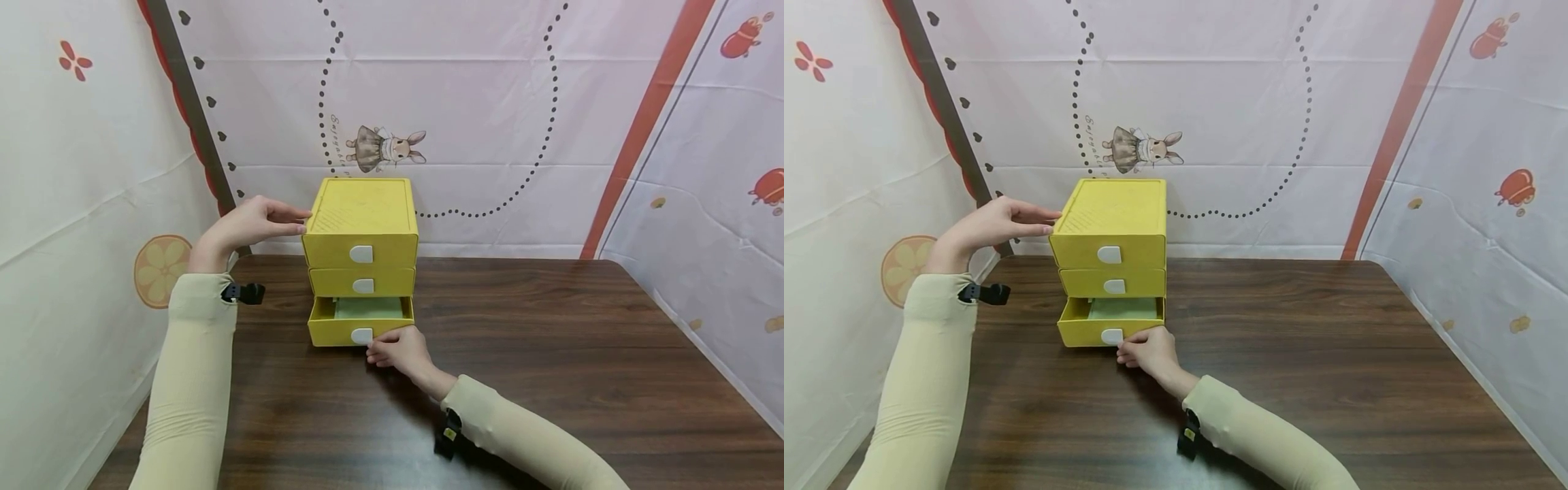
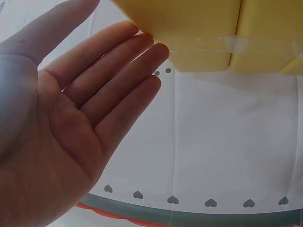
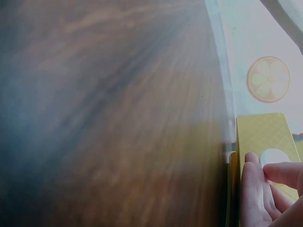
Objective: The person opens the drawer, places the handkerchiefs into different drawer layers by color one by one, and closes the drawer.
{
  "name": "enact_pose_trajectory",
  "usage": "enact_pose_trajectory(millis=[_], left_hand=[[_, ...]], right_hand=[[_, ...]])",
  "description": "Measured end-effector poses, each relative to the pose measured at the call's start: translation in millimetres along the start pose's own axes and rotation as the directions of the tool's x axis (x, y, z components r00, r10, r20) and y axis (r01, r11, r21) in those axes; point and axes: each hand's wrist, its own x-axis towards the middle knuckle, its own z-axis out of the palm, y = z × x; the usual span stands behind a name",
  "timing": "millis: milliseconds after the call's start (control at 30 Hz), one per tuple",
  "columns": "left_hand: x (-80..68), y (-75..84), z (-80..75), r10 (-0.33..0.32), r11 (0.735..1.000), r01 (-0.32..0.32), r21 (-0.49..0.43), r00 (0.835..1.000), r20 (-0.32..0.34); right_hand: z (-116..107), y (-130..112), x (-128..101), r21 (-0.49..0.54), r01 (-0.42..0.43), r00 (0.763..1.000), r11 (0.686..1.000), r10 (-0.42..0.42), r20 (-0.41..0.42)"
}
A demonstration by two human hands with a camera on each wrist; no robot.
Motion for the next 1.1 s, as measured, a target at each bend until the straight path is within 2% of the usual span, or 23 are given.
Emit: enact_pose_trajectory(millis=[400, 1100], left_hand=[[-0.1, 0.0, -0.1, 0.005, 1.000, -0.005, -0.003, 1.000, -0.003], [1.3, -1.7, 0.0, 0.011, 1.000, -0.011, 0.011, 1.000, -0.001]], right_hand=[[3.0, 0.7, 5.5, 0.051, -0.017, 0.998, 0.999, 0.020, -0.060], [0.4, 1.8, 29.6, 0.072, -0.030, 0.997, 0.997, 0.035, -0.069]])
